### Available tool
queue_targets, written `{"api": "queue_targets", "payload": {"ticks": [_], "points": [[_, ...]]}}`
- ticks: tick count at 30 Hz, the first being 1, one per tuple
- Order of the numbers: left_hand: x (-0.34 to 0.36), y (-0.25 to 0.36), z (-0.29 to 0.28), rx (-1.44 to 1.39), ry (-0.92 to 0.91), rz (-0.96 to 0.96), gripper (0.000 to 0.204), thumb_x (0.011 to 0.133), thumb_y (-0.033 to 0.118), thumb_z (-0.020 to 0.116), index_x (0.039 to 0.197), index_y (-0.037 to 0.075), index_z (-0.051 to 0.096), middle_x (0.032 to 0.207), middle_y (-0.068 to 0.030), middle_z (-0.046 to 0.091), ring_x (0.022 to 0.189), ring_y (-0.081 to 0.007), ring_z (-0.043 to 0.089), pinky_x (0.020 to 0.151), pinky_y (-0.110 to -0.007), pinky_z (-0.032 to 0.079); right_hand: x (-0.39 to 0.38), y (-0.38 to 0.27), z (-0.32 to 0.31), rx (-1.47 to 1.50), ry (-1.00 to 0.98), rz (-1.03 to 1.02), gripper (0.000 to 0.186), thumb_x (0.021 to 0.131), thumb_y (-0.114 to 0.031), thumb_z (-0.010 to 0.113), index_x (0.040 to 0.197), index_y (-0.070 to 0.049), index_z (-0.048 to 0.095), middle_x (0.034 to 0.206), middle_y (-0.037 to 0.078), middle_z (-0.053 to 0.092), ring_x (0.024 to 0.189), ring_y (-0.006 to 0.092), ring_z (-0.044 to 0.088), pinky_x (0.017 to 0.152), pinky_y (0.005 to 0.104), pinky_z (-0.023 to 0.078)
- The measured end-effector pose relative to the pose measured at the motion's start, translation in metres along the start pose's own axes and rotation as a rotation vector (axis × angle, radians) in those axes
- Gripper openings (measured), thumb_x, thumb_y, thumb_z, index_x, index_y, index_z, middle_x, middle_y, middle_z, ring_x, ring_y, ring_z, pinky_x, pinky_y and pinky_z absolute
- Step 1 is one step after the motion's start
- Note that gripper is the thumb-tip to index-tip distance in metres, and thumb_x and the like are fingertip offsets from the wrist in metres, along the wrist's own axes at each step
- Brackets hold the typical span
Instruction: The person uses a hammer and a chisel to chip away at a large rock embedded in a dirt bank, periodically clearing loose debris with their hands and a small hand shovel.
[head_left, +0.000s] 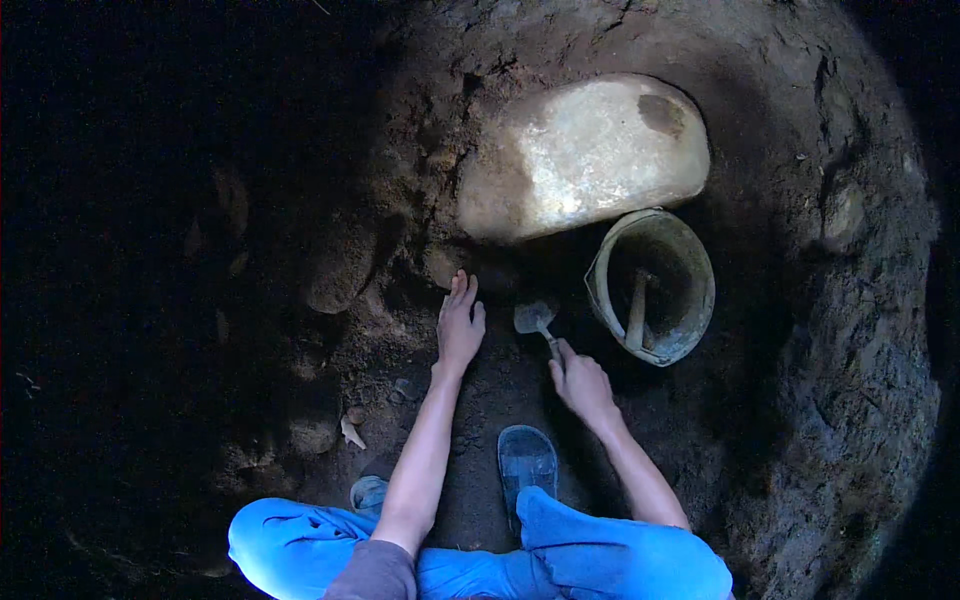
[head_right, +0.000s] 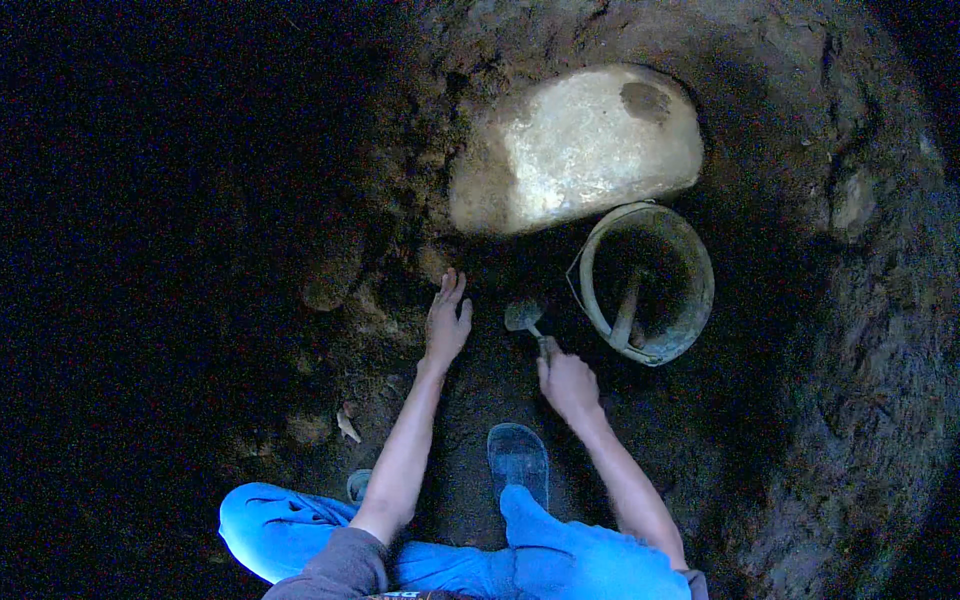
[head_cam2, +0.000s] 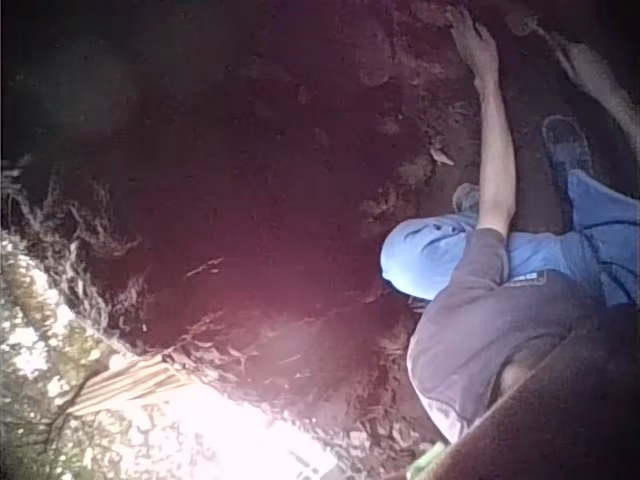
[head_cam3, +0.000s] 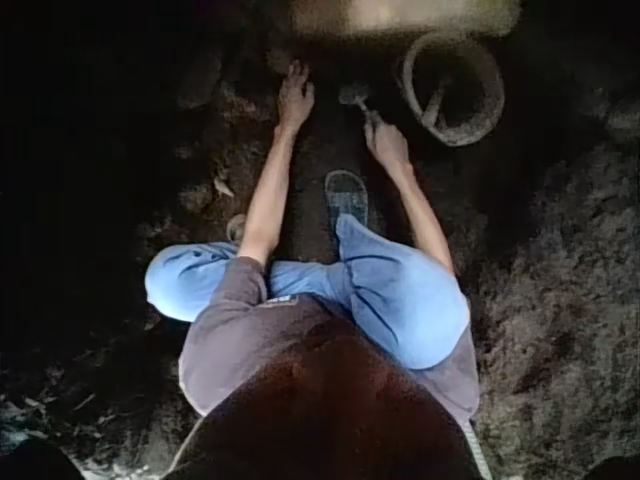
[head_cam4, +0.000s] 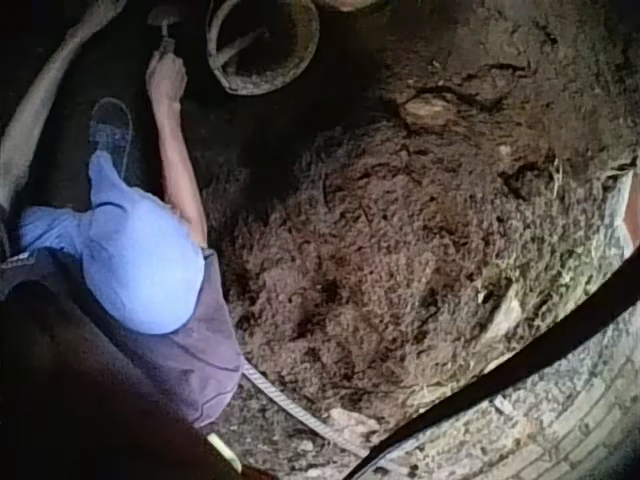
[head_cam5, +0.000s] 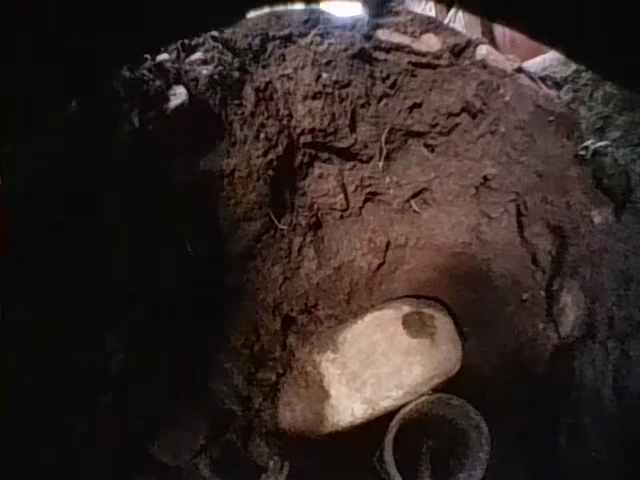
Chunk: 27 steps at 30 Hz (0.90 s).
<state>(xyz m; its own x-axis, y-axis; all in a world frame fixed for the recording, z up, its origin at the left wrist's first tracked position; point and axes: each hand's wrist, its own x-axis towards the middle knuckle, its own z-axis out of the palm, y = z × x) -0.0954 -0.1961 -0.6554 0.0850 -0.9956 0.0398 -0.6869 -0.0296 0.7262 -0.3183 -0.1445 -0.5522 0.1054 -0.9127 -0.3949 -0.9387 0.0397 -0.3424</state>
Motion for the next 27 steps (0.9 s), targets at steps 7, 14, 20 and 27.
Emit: {"api": "queue_targets", "payload": {"ticks": [7,14,20,27], "points": [[0.003,0.017,0.000,-0.043,0.013,-0.017,0.050,0.090,0.010,0.051,0.138,0.001,0.042,0.149,-0.0202,0.031,0.139,-0.0347,0.029,0.113,-0.045,0.027,0.036,0.007,0.041,-0.024,0.107,0.082,0.040,0.093,-0.026,0.051,0.127,-0.005,0.051,0.080,0.025,0.065,0.075,0.0433,0.065,0.070,0.0525,0.053],[0.002,0.001,-0.004,-0.008,-0.001,-0.006,0.049,0.090,0.012,0.052,0.137,0.000,0.044,0.149,-0.0208,0.032,0.138,-0.0351,0.029,0.113,-0.045,0.026,0.000,-0.010,0.005,0.007,0.003,0.021,0.037,0.092,-0.027,0.055,0.123,-0.007,0.055,0.079,0.024,0.066,0.078,0.0413,0.066,0.071,0.0503,0.054],[0.002,0.017,0.002,-0.010,0.021,-0.014,0.052,0.091,0.015,0.053,0.138,-0.002,0.042,0.149,-0.0226,0.030,0.139,-0.0353,0.027,0.113,-0.041,0.027,0.009,-0.008,0.004,-0.126,0.037,0.001,0.037,0.092,-0.027,0.055,0.124,-0.009,0.055,0.075,0.021,0.066,0.072,0.0379,0.067,0.067,0.0482,0.055],[0.004,0.013,0.000,0.150,-0.009,0.033,0.053,0.090,0.017,0.052,0.138,-0.002,0.041,0.149,-0.0239,0.029,0.139,-0.0361,0.028,0.112,-0.046,0.027,0.009,0.017,0.044,0.132,0.100,0.006,0.040,0.093,-0.026,0.053,0.127,-0.007,0.051,0.073,0.024,0.065,0.072,0.0439,0.064,0.066,0.0535,0.052]]}}
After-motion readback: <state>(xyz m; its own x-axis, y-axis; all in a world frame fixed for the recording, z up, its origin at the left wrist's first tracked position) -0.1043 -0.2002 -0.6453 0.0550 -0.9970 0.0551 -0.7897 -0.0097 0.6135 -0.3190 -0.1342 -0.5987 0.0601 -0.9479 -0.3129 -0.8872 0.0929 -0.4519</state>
